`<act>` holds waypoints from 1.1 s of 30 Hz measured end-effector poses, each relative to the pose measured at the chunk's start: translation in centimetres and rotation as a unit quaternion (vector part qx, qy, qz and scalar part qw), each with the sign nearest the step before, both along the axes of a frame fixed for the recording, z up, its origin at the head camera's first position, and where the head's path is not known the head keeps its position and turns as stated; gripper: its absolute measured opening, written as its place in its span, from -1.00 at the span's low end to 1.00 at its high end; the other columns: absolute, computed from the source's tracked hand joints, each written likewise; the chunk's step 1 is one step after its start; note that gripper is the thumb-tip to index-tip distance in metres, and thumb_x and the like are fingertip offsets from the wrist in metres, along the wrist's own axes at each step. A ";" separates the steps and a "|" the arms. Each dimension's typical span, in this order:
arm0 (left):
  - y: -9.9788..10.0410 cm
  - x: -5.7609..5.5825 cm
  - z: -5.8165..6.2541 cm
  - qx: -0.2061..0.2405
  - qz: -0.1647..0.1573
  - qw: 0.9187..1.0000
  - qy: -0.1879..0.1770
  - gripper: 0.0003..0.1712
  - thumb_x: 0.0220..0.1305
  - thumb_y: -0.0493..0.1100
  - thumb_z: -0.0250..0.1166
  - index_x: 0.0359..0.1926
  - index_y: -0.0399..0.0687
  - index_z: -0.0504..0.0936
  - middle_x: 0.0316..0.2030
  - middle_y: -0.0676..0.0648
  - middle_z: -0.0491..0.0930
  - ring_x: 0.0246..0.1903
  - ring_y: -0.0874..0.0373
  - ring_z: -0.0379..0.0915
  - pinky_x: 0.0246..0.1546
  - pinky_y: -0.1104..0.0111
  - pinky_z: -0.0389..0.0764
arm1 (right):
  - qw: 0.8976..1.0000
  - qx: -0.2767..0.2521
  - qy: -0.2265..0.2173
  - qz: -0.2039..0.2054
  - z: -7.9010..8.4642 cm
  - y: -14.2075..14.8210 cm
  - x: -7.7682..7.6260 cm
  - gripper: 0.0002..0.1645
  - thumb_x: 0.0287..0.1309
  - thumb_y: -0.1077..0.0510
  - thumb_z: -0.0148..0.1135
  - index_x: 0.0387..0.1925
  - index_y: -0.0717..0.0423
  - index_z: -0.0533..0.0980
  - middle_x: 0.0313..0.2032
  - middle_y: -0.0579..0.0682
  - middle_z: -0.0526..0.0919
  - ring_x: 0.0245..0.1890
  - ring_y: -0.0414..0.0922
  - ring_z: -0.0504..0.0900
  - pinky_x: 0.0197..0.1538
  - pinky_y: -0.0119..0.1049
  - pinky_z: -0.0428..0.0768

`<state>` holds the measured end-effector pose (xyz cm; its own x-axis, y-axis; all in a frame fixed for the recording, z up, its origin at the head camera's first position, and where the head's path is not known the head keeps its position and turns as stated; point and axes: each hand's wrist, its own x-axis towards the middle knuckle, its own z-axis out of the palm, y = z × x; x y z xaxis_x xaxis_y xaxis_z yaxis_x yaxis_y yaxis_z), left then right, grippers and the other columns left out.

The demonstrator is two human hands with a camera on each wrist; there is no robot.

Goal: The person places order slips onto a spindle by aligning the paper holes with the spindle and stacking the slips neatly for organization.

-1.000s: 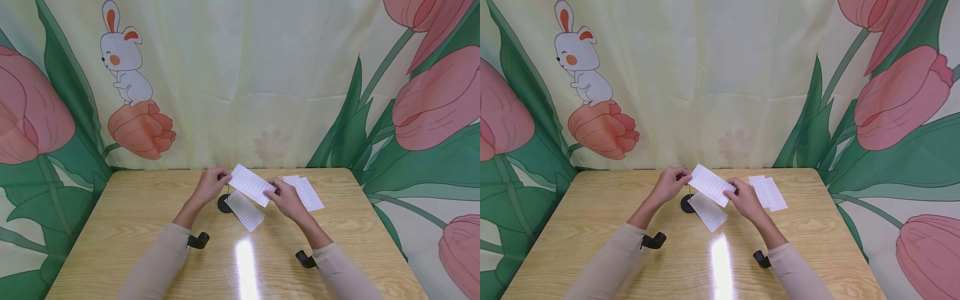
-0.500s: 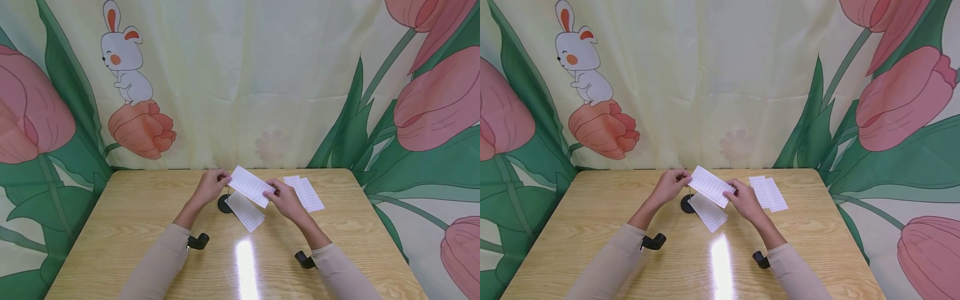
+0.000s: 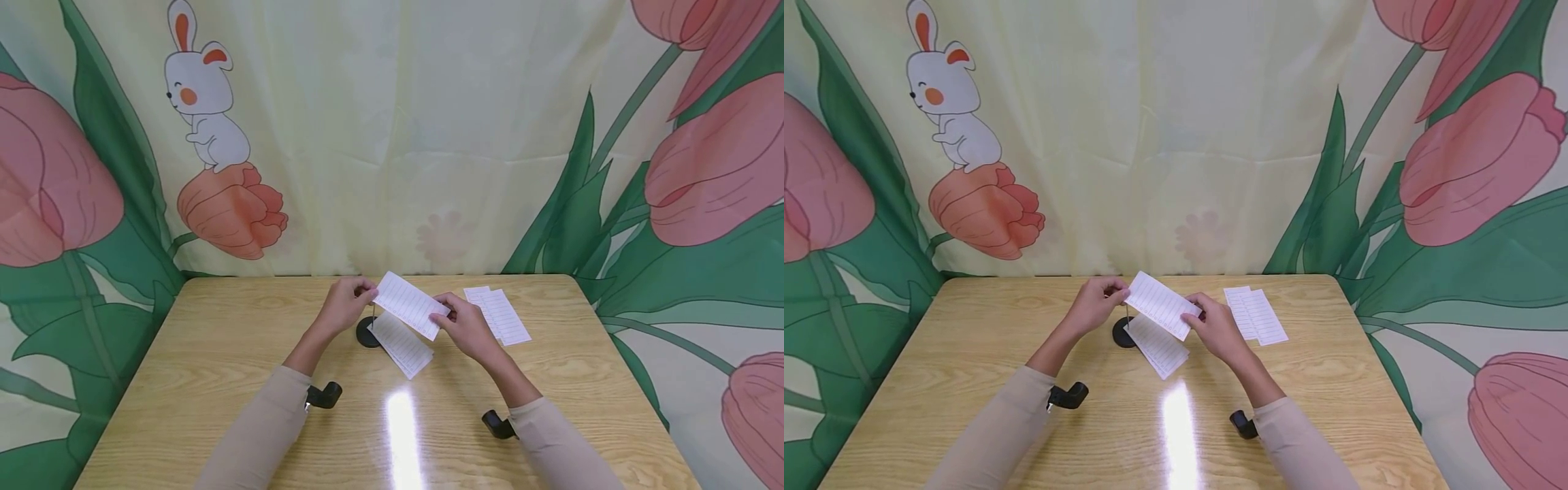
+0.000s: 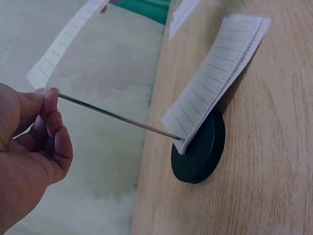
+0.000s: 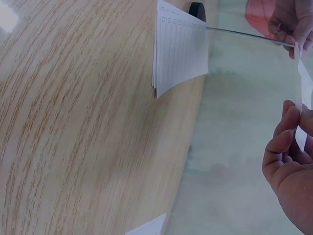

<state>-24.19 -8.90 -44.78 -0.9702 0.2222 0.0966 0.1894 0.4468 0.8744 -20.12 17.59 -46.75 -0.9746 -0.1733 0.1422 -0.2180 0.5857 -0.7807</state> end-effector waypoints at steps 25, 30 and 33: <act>0.2 0.4 -0.1 -0.004 0.000 1.000 0.000 -0.87 0.48 -0.27 0.26 -0.13 -0.20 0.73 -0.22 -0.12 0.71 -0.25 0.03 0.63 -0.26 0.33 0.63 | 1.000 0.010 -0.007 -0.004 -1.0 -0.1 -0.1 -0.69 0.31 0.24 0.38 0.05 0.22 0.61 -0.18 0.11 0.75 -0.31 -0.12 0.64 -0.31 -0.37 0.57; 0.3 0.5 0.0 -0.011 0.001 1.000 -0.002 -0.87 0.48 -0.26 0.26 -0.13 -0.19 0.73 -0.23 -0.11 0.70 -0.27 0.07 0.61 -0.29 0.35 0.60 | 1.000 0.016 -0.013 -0.005 -1.3 -0.1 -0.1 -0.69 0.32 0.21 0.38 0.06 0.20 0.61 -0.19 0.09 0.75 -0.31 -0.13 0.64 -0.30 -0.37 0.57; 0.3 0.4 0.0 -0.010 0.002 1.000 0.000 -0.87 0.48 -0.26 0.26 -0.15 -0.18 0.74 -0.24 -0.10 0.70 -0.29 0.08 0.60 -0.31 0.36 0.59 | 1.000 0.016 -0.015 -0.004 -1.4 -0.1 -0.1 -0.69 0.32 0.21 0.38 0.06 0.20 0.61 -0.19 0.08 0.75 -0.32 -0.14 0.63 -0.30 -0.37 0.57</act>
<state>-23.74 -8.58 -44.82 -0.9712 0.2198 0.0924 0.1877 0.4658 0.8648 -20.22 17.47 -48.14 -0.9797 -0.1684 0.1083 -0.1900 0.6119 -0.7678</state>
